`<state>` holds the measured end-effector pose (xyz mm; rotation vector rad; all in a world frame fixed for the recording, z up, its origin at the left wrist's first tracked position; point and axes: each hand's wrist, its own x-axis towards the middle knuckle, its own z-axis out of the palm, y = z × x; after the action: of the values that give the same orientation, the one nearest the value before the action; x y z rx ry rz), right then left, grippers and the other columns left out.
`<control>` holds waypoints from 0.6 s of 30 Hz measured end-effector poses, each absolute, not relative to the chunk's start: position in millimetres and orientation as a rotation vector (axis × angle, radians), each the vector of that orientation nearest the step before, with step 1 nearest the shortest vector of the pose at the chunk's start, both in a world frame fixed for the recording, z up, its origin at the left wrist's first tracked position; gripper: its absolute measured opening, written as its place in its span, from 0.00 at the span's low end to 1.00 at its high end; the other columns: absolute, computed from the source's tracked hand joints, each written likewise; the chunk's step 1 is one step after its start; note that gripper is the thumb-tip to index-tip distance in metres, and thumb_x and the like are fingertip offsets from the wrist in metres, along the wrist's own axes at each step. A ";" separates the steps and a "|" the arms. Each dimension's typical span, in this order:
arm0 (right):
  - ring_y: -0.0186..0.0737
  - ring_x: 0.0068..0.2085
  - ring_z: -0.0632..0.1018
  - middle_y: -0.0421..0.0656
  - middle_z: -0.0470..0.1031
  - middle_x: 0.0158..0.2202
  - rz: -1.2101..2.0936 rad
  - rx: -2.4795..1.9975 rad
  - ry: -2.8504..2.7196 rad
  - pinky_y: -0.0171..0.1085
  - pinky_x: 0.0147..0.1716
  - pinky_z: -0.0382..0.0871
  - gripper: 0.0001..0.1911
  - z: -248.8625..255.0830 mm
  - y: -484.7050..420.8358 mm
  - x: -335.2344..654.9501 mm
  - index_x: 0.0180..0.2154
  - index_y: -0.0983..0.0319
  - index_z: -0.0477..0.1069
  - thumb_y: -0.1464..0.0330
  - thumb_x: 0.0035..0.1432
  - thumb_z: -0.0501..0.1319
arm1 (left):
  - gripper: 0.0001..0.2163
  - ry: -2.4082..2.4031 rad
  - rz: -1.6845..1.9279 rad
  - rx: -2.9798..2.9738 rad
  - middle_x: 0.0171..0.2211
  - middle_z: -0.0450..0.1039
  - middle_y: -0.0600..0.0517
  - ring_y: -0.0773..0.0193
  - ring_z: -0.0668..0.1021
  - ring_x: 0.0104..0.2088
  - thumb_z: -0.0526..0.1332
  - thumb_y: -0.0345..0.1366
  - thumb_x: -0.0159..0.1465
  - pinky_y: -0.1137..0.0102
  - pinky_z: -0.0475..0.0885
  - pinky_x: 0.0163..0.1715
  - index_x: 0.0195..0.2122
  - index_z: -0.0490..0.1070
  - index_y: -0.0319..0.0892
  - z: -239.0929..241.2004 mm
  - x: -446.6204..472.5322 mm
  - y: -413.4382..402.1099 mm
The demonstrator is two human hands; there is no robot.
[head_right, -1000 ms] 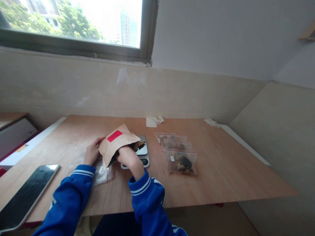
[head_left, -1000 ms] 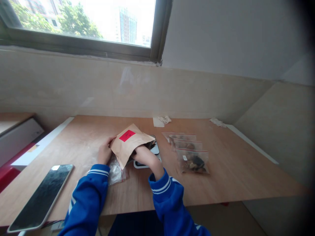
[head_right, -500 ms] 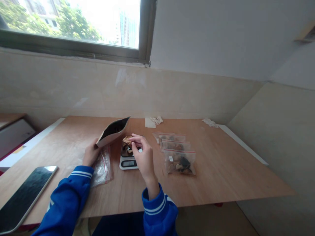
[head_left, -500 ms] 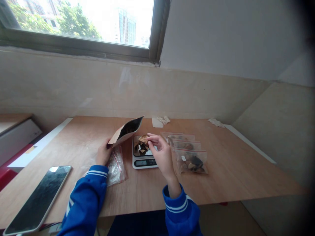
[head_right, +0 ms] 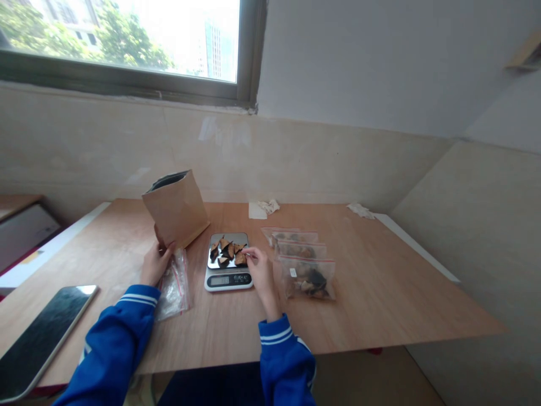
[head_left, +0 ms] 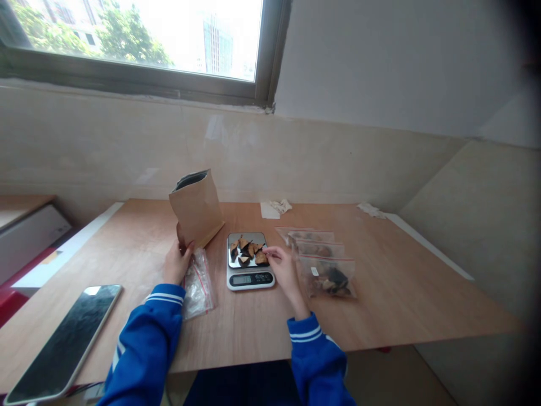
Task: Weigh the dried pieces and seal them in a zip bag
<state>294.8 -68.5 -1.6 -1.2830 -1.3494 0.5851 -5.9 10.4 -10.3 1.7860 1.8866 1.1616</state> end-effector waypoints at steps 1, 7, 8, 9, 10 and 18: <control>0.44 0.42 0.77 0.47 0.77 0.38 0.519 -1.318 -1.365 0.45 0.45 0.71 0.09 -1.3 -66.1 293.3 0.35 0.62 0.74 0.71 0.55 0.56 | 0.22 1.890 1.160 1.786 0.39 0.77 0.41 0.50 0.78 0.40 0.54 0.52 0.59 0.62 0.72 0.38 0.45 0.69 0.40 -10.3 -5.9 10.4; 0.40 0.37 0.73 0.45 0.71 0.36 0.323 -1.429 -1.391 0.41 0.41 0.70 0.09 1.5 -64.5 290.4 0.34 0.61 0.74 0.71 0.56 0.55 | 0.22 1.889 1.167 1.772 0.40 0.76 0.41 0.50 0.78 0.40 0.54 0.51 0.59 0.62 0.71 0.38 0.45 0.69 0.39 -9.4 -5.4 10.5; 0.40 0.36 0.73 0.45 0.70 0.36 0.336 -1.417 -1.383 0.40 0.40 0.70 0.10 1.2 -66.2 291.1 0.35 0.62 0.75 0.71 0.57 0.54 | 0.22 1.875 1.181 1.760 0.40 0.76 0.41 0.51 0.78 0.40 0.55 0.51 0.59 0.62 0.71 0.38 0.46 0.68 0.39 -9.4 -5.3 10.5; 0.40 0.37 0.73 0.45 0.70 0.36 0.348 -1.406 -1.372 0.39 0.39 0.70 0.11 0.5 -68.1 292.1 0.36 0.62 0.75 0.70 0.58 0.54 | 0.22 1.861 1.196 1.745 0.40 0.76 0.42 0.52 0.78 0.39 0.55 0.50 0.59 0.62 0.71 0.38 0.46 0.68 0.39 -9.5 -5.3 10.5; 0.40 0.37 0.74 0.46 0.70 0.36 0.355 -1.400 -1.359 0.39 0.39 0.70 0.12 -0.5 -70.4 293.5 0.37 0.62 0.75 0.70 0.58 0.53 | 0.22 1.849 1.212 1.730 0.40 0.75 0.43 0.53 0.78 0.39 0.56 0.49 0.58 0.63 0.71 0.37 0.46 0.67 0.39 -9.7 -5.3 10.6; 0.43 0.38 0.74 0.47 0.72 0.36 0.328 -1.471 -1.293 0.40 0.37 0.68 0.16 -14.8 -102.3 308.1 0.38 0.60 0.76 0.70 0.59 0.50 | 0.20 1.786 1.542 1.751 0.46 0.71 0.44 0.57 0.75 0.46 0.55 0.33 0.56 0.64 0.70 0.43 0.51 0.63 0.40 -9.3 -5.7 8.4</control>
<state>308.1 -102.3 -14.8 -1.4713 -1.2926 0.3283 -5.7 8.4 -9.3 1.7505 1.7861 1.5424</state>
